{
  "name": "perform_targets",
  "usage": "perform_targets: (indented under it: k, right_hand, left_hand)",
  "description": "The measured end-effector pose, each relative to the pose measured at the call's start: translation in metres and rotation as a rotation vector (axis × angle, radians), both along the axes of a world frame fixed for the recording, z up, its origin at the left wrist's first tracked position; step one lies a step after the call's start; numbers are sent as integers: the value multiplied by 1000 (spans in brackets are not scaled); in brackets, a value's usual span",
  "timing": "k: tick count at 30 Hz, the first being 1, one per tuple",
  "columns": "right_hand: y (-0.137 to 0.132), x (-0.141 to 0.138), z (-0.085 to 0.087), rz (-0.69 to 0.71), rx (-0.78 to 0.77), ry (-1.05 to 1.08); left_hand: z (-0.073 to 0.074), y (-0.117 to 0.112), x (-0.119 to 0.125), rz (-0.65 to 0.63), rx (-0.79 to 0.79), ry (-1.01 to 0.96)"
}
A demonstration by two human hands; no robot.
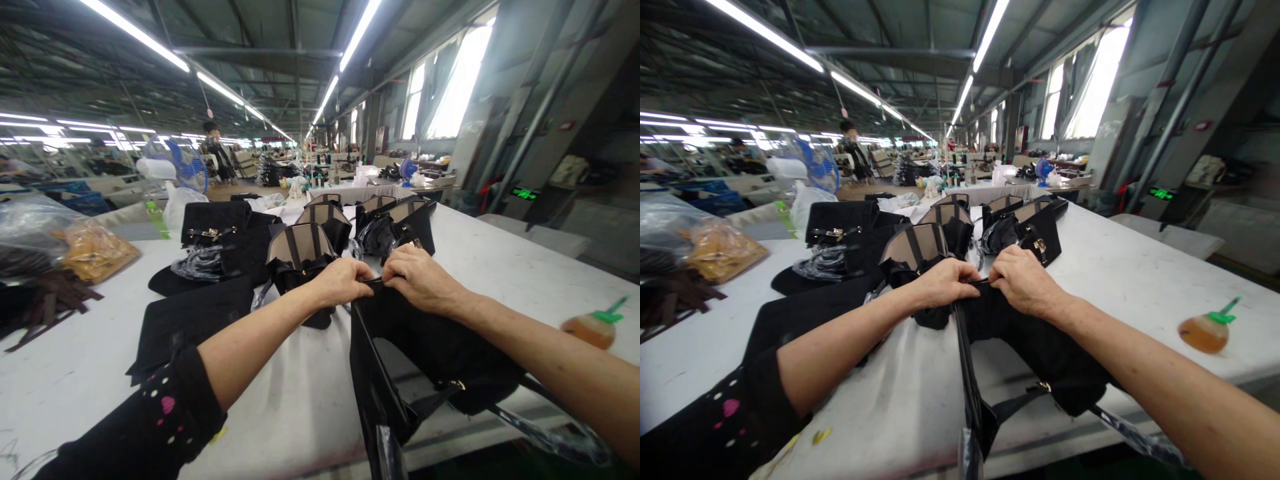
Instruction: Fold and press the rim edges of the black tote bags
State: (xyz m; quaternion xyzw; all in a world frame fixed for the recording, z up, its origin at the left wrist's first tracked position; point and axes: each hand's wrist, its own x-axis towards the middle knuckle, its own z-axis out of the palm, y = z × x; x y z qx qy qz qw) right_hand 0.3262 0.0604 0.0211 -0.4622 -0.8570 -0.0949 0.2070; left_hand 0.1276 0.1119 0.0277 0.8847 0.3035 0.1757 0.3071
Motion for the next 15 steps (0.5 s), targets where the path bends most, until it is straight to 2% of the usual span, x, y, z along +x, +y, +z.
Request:
perform_targets:
  k: [10,15]
  right_hand:
    - [-8,-8,6,-66,17,-85]
    - [-10,-9,6,-50,33,-120]
  left_hand:
    - [2,0,-1,21,36,63]
    - [2,0,0,20,62,78]
